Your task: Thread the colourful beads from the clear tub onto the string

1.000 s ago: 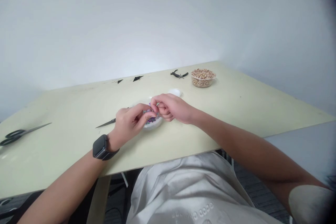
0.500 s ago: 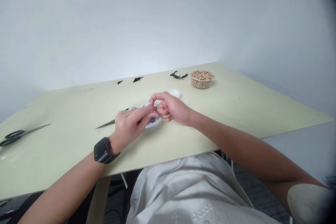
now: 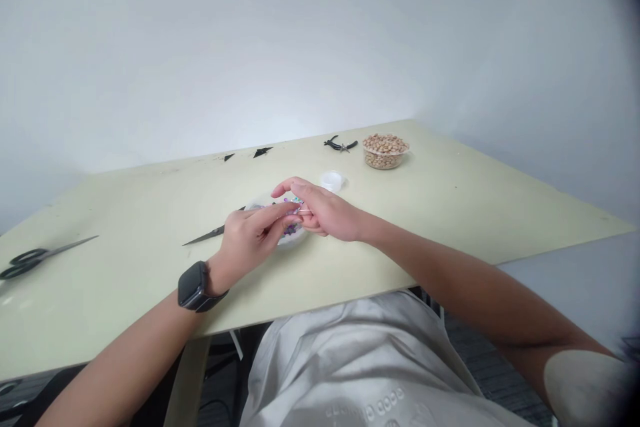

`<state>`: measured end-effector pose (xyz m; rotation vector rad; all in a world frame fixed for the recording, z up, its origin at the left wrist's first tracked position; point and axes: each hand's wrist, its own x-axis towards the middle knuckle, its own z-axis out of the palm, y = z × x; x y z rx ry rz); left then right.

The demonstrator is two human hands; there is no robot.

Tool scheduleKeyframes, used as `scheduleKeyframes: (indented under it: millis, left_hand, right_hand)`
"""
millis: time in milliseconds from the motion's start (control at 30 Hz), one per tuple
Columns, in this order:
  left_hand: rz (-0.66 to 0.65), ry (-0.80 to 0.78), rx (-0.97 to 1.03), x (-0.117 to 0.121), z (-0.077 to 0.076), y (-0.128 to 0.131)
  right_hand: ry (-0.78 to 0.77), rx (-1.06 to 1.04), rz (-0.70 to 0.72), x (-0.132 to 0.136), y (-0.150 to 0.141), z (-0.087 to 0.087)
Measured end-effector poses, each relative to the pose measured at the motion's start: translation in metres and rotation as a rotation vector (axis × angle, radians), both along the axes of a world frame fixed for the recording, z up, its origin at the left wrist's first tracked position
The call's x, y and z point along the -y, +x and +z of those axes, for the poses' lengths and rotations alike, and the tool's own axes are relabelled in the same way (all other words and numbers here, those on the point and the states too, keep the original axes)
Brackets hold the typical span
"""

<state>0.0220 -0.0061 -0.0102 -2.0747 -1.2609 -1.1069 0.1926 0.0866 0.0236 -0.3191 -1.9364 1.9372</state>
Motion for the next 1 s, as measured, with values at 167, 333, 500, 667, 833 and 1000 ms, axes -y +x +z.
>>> scheduleKeyframes:
  millis: [167, 333, 500, 667, 833, 1000]
  left_hand:
    - [-0.062, -0.060, 0.032, 0.002, 0.006, 0.004]
    - [-0.052, -0.001, -0.004, 0.001, 0.004, 0.003]
    - [-0.020, 0.034, -0.027, 0.002, 0.002, 0.001]
    - [0.081, 0.110, 0.006, 0.004, 0.006, -0.001]
    - [0.120, 0.125, 0.025, 0.001, 0.008, -0.004]
    - [0.136, 0.149, 0.014, 0.001, 0.008, -0.003]
  right_hand:
    - [0.105, -0.011, 0.000, -0.003, 0.003, -0.007]
    - [0.127, -0.027, 0.003, -0.004, 0.003, -0.009]
    - [0.129, -0.028, -0.016, -0.002, 0.002, -0.009]
    - [0.167, -0.070, -0.059, -0.006, 0.000, -0.011]
    - [0.214, -0.083, -0.084, -0.010, 0.000, -0.012]
    - [0.271, -0.064, -0.149, -0.009, 0.002, -0.007]
